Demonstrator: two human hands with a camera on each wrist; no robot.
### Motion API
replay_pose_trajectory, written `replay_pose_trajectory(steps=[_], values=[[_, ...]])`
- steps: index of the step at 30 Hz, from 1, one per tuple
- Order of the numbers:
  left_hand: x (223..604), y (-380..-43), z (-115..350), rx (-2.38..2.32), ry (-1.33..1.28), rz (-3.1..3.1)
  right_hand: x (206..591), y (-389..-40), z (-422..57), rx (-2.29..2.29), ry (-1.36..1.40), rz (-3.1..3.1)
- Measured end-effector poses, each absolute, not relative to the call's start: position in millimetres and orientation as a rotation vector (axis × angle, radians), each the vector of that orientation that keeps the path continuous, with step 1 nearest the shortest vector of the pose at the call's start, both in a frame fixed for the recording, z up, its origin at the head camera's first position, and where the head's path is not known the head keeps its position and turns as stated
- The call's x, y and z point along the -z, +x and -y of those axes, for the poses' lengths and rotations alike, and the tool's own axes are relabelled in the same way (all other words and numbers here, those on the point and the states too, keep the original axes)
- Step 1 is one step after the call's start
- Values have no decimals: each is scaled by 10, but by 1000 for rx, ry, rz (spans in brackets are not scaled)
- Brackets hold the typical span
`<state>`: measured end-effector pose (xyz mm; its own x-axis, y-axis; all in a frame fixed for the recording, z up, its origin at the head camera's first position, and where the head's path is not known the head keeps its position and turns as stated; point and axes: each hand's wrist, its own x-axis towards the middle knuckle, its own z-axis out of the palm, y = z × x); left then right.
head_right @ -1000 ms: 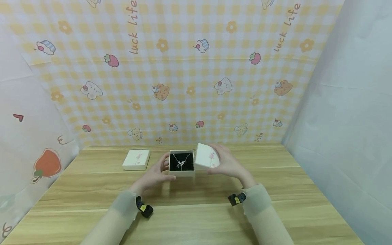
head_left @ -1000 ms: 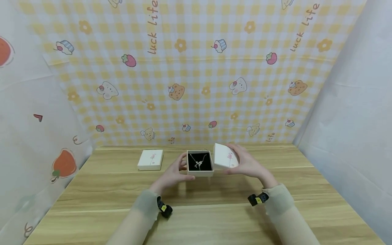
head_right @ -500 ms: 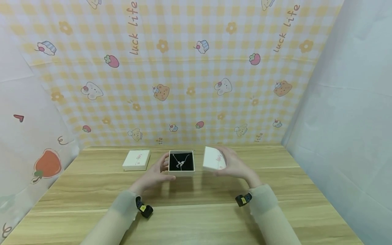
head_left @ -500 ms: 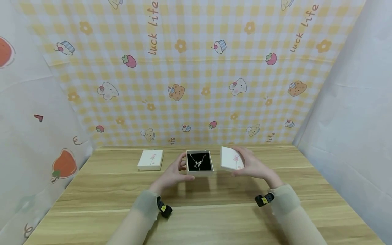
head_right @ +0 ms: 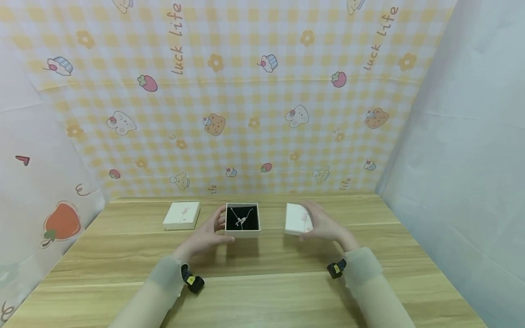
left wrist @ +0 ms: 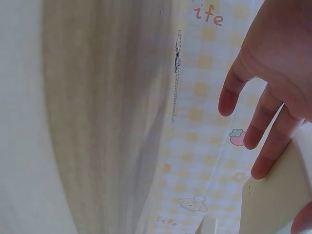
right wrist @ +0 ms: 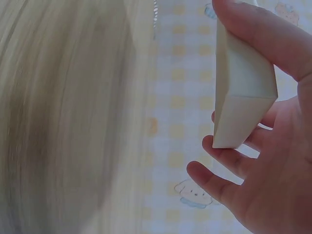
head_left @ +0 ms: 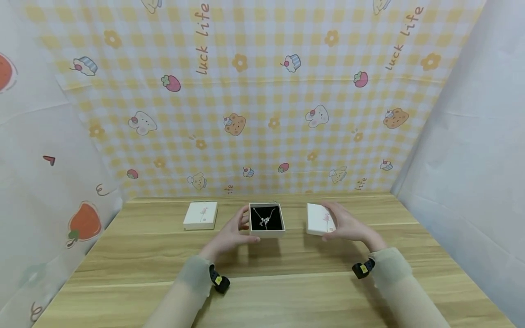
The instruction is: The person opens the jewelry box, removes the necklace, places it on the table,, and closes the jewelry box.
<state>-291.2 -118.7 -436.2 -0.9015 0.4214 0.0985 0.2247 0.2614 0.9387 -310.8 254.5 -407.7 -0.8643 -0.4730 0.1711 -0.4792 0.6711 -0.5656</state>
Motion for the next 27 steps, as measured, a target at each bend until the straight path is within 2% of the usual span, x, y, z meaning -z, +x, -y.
replay_pose_trajectory(steps=[27], values=[[4367,-2899,1184,-1685,610,-2367,4349,-3087,-2820,-991,820,3039]])
